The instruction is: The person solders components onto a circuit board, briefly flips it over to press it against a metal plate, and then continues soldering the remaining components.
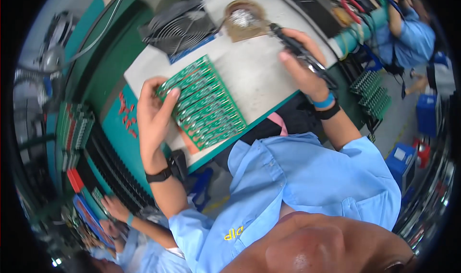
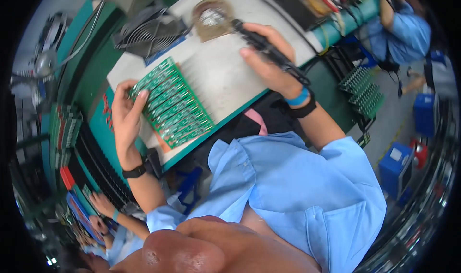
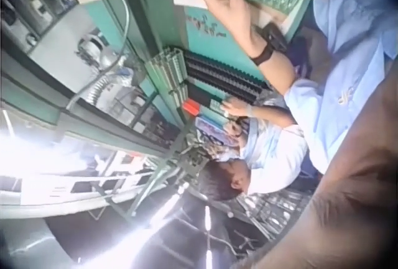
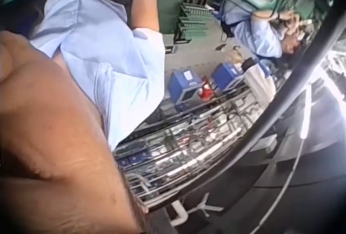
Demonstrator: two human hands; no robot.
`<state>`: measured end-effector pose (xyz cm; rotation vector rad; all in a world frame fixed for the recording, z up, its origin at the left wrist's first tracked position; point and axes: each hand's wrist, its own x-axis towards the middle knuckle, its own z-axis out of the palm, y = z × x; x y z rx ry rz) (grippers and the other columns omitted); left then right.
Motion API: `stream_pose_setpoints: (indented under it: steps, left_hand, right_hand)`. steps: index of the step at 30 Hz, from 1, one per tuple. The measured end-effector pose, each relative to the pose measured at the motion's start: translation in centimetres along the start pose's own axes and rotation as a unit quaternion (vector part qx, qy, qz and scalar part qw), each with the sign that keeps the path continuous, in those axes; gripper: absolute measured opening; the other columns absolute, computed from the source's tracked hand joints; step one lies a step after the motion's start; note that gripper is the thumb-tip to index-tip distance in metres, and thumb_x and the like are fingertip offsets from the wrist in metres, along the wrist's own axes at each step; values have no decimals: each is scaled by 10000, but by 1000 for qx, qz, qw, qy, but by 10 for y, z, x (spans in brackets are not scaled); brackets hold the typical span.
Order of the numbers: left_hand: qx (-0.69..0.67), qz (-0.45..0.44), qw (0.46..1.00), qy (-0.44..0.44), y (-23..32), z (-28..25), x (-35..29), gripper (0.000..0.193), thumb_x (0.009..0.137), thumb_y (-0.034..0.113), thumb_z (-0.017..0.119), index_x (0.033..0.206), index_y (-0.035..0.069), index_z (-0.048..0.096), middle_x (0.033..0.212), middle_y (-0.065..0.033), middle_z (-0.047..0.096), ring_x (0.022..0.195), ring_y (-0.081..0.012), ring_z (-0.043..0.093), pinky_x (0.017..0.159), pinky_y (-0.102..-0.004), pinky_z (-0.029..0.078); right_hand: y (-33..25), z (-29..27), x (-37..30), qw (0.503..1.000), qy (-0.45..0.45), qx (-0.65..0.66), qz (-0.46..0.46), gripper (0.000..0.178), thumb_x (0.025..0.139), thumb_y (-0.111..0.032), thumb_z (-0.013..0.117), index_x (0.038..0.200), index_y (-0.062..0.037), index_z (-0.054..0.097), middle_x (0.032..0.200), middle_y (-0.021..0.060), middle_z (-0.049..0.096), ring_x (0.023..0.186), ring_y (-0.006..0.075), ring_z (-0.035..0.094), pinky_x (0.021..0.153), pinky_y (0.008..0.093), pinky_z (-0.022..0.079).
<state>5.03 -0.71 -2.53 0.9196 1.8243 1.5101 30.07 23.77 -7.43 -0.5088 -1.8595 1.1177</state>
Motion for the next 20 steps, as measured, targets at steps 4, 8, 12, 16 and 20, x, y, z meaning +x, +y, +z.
stream_pose_setpoints:
  steps: [4,8,12,16,20]
  left_hand:
    - [-40,-25,999,14,-2,-7,-5,223,1024,92,693,1201,1,592,1041,-5,640,967,-66,581,852,-246,479]
    - [-18,-27,998,60,23,-53,-9,198,1035,105,678,1194,14,603,1035,-7,647,952,-71,586,846,-237,479]
    - [5,-21,992,124,33,-129,-2,204,1041,139,680,1191,15,621,1031,-16,668,949,-74,592,847,-232,477]
    - [-10,-38,952,304,30,-166,25,515,1024,267,721,1411,11,498,1278,-106,615,1176,-199,619,997,-298,487]
    - [20,-44,919,392,21,-151,34,1121,933,451,808,1686,39,87,1686,-191,286,1556,-372,320,1213,-497,390]
  right_hand:
    - [6,3,1,999,-6,30,-30,464,906,-43,769,1353,-14,647,1113,52,677,939,112,636,852,265,526]
    - [3,-1,-1,1000,-10,21,-15,453,899,-39,772,1335,-10,655,1129,64,682,939,125,649,843,269,534]
    - [1,4,3,999,-20,26,-12,439,898,-36,771,1322,-9,663,1153,72,685,945,132,659,838,267,539]
    - [2,8,1,999,-35,33,-1,446,924,-45,758,1355,-10,647,1190,71,690,991,115,644,889,255,521]
    - [12,7,0,998,-25,52,3,463,948,-52,742,1398,-24,635,1226,80,687,1058,130,649,942,258,510]
